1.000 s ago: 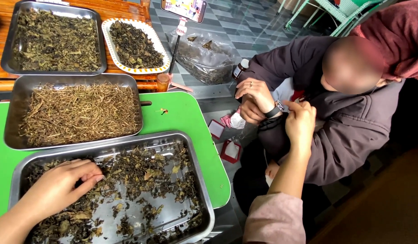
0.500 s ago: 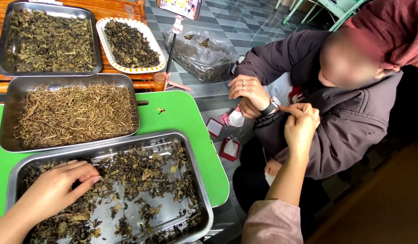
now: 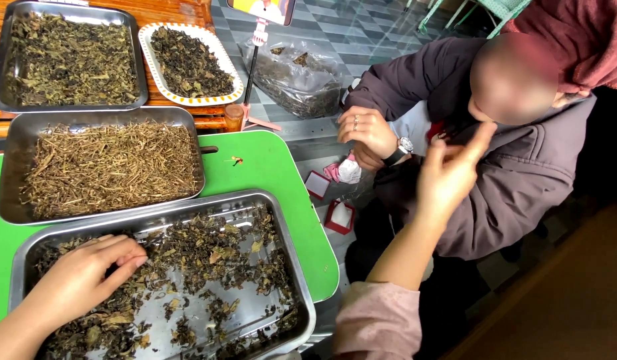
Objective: Manually sorting dried tea leaves in metal trays to remove stems and impurities.
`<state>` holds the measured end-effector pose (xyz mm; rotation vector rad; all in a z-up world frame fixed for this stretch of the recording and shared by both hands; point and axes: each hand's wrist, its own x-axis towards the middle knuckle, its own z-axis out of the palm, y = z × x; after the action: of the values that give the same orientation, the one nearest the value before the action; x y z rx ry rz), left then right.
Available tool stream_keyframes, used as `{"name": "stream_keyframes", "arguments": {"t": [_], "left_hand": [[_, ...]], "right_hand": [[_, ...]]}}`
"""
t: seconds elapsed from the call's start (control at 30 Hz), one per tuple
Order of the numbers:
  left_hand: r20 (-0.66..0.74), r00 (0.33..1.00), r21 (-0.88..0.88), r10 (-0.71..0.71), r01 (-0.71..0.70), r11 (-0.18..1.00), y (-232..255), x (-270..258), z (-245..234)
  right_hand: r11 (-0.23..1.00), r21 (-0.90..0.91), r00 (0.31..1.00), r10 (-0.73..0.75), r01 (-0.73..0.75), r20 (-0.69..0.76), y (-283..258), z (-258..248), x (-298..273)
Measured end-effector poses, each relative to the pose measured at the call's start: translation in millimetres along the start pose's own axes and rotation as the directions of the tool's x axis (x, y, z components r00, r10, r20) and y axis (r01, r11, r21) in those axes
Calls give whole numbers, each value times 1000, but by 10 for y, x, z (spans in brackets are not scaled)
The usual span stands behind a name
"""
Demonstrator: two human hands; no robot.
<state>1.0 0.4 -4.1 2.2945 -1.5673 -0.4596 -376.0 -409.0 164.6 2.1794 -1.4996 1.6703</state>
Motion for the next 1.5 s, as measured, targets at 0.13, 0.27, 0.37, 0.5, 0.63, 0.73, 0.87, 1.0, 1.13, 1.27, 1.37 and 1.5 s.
{"name": "stream_keyframes", "arguments": {"t": [0.13, 0.27, 0.37, 0.5, 0.63, 0.73, 0.87, 1.0, 1.13, 1.27, 1.37, 1.5], "left_hand": [[11, 999, -36, -43, 44, 998, 53, -17, -50], [-37, 999, -74, -2, -1, 997, 69, -50, -79], [-70, 996, -82, 61, -67, 994, 48, -47, -49], [-104, 983, -60, 149, -156, 986, 48, -66, -41], [-92, 984, 41, 155, -152, 988, -155, -12, 133], [-89, 983, 69, 162, -156, 985, -141, -30, 113], [-113, 987, 125, 117, -103, 987, -61, -35, 11], [-90, 991, 106, 104, -94, 990, -2, -61, -46], [-64, 995, 134, 73, -64, 989, 28, -79, -70], [-75, 989, 195, 124, -107, 975, 5, -72, -42], [-77, 981, 194, 180, -163, 968, -3, -62, -36], [-124, 961, 161, 247, -227, 961, -2, -74, -78]], "right_hand": [[998, 63, 982, -1, -11, 189, -799, -268, -338], [762, 560, 460, -645, 327, 610, -1538, 0, -1022], [458, 748, -70, -830, 480, 553, -2022, 268, -1502], [409, 788, -418, -683, 460, 599, -2501, 502, -2041], [306, 834, -405, -763, 458, 503, -2429, 831, -2543], [318, 853, -381, -790, 415, 480, -2369, 911, -2556], [300, 894, -339, -846, 332, 410, -2312, 1071, -2440], [301, 894, -287, -871, 331, 399, -2252, 1208, -2456], [299, 868, -355, -822, 397, 445, -2255, 1227, -2477], [353, 836, -443, -724, 420, 528, -2297, 1200, -2455], [373, 830, -436, -719, 415, 541, -2303, 1178, -2445], [348, 841, -328, -805, 414, 494, -2253, 1209, -2435]]}}
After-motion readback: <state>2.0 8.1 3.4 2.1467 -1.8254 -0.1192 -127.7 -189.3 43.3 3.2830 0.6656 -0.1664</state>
